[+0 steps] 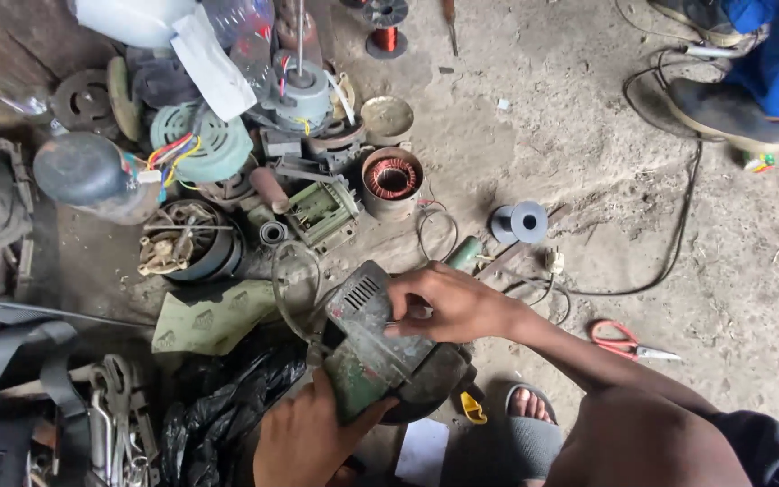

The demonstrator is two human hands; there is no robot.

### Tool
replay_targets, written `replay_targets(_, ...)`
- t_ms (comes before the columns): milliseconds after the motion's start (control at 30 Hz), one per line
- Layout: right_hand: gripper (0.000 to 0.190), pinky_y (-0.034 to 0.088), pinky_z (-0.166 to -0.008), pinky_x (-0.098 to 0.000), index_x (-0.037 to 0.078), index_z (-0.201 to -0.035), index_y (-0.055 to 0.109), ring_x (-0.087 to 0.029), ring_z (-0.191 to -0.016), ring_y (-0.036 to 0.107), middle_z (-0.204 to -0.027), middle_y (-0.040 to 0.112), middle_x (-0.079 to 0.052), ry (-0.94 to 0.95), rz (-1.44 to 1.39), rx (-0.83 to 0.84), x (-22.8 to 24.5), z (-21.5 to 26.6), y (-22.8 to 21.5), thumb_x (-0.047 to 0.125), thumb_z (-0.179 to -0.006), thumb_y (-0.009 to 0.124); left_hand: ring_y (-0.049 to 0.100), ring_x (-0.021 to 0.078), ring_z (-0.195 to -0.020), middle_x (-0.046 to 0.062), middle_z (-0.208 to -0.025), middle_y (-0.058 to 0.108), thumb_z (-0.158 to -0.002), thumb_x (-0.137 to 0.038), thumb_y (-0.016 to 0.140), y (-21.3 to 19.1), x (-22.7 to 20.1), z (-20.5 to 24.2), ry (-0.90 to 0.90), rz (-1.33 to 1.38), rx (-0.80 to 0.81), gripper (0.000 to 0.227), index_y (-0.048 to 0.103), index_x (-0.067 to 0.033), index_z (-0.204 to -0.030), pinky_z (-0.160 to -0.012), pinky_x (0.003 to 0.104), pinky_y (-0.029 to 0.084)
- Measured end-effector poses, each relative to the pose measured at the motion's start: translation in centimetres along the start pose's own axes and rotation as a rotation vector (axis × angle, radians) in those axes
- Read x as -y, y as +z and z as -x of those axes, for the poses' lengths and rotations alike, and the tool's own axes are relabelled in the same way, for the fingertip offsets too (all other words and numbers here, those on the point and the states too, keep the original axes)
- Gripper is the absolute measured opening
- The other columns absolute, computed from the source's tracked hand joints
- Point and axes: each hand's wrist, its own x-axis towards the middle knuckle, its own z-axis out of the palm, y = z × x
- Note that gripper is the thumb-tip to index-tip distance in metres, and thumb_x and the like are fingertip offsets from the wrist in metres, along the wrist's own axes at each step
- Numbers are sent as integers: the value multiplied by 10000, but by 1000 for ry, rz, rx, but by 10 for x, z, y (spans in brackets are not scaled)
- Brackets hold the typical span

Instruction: The person is working on a small electric motor, using their hands to manipulate wires and components. They are seen pulling and adjusting wires connected to the motor, which is placed on the floor amidst other tools and parts.

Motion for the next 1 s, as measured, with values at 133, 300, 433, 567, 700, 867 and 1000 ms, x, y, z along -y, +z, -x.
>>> replay_targets(133, 255, 471, -515, -317, 115, -889, 743, -129, -547, 634, -712, 732, 16, -29, -20, -219, -17, -5, 15, 188, -951, 979, 800, 319, -480, 102, -657, 834, -764, -1155, 694, -10, -2, -7, 26, -75, -12, 1464, 608, 87, -1533, -450, 452, 619)
replay_targets(300, 284, 558, -582, -293, 124, -845, 718, -139, -634, 669, -785, 782, 3, -106, -69, 28, -25, 4, 13, 115, -921, 991, 772, 312, -412, 124, -597, 815, -825, -1132, 664, -19, -1, -9, 48, -95, 5, 1420, 603, 106, -1518, -412, 445, 595)
replay_targets(433, 276, 548, -584, -365, 90, -953, 764, -184, -592, 694, -891, 860, -29, 99, 79, -227, -21, -6, 18, 284, -953, 960, 814, 379, -514, 150, -650, 835, -821, -1120, 672, -32, -6, -10, -8, -72, 117, 1418, 537, 75, -1572, -494, 489, 634)
replay_targets(567, 239, 604, -555, -307, 90, -861, 752, -166, -652, 748, -905, 888, -65, -106, -128, 2, -28, -3, 16, 161, -969, 952, 771, 367, -472, 139, -599, 792, -871, -1104, 675, -35, -4, -12, 8, -62, 131, 1243, 615, 47, -1337, -470, 484, 601)
replay_targets(700, 250, 449, -411, -309, 102, -971, 808, -134, -415, 590, -716, 841, -11, 111, 142, -141, -35, -16, 30, 313, -1045, 920, 747, 377, -447, 145, -569, 777, -853, -1096, 667, -38, -7, -9, 16, -90, 29, 1211, 689, 10, -1344, -459, 486, 590)
replay_targets(867, 220, 590, -568, -285, 112, -903, 810, -137, -658, 742, -951, 900, -16, -5, 20, 14, -24, -3, 14, 260, -972, 957, 837, 350, -679, 135, -798, 849, -902, -1102, 643, -50, -6, -19, -49, -54, 301, 1021, 761, -123, -1169, -652, 461, 647)
replay_targets(1000, 260, 549, -518, -324, 129, -929, 789, -149, -563, 712, -735, 799, 10, 88, 90, -111, -18, -4, 22, 314, -973, 965, 789, 329, -527, 134, -681, 818, -892, -1124, 623, -43, -2, -16, -2, -88, 235, 1092, 729, -60, -1116, -516, 440, 609)
